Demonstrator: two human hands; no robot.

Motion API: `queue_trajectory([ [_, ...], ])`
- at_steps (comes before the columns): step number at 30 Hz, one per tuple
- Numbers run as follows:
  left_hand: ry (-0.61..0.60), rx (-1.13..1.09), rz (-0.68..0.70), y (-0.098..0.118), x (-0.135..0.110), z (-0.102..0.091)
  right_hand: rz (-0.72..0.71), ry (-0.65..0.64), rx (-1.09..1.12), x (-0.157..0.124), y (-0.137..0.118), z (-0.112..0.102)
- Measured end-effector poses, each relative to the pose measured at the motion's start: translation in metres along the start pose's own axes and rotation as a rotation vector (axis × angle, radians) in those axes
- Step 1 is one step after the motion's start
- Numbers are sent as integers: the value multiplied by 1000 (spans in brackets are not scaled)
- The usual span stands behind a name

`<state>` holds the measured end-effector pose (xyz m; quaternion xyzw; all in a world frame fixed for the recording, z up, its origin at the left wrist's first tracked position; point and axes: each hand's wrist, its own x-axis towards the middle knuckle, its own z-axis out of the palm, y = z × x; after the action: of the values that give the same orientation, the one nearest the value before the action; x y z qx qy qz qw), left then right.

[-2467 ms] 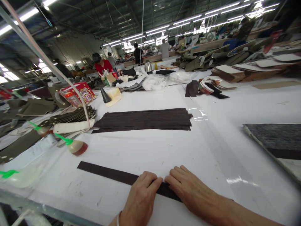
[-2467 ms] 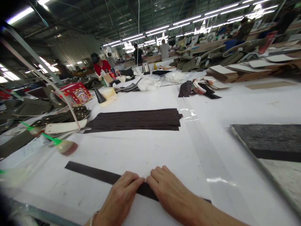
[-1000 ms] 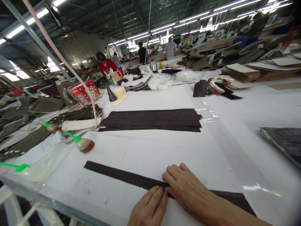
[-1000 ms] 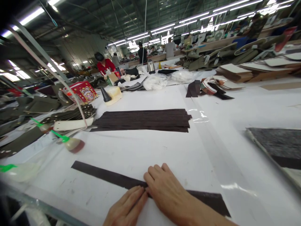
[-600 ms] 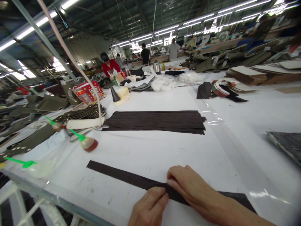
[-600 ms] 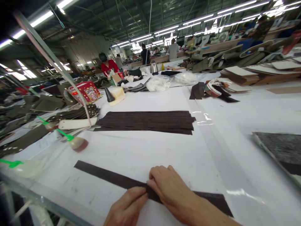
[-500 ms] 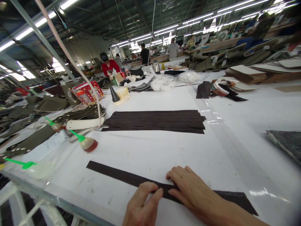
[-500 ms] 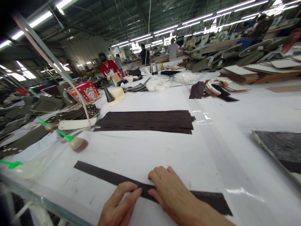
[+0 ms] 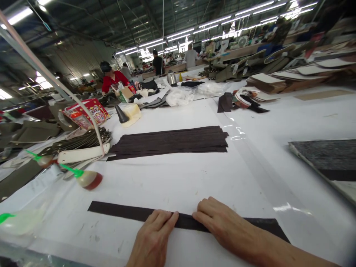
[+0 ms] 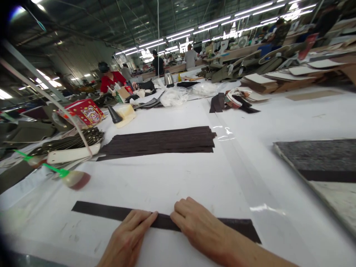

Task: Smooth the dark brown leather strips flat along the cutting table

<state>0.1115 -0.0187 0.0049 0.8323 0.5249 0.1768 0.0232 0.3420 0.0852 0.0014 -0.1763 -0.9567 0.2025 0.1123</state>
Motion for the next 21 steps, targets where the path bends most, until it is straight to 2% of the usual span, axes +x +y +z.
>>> queue_trajectory([
  [12,-75,253,123,2,7,-2,-165,83,-245,-16,1,-7],
  [21,-146,343,172,0,10,-1,-122,56,-252,-28,2,-17],
])
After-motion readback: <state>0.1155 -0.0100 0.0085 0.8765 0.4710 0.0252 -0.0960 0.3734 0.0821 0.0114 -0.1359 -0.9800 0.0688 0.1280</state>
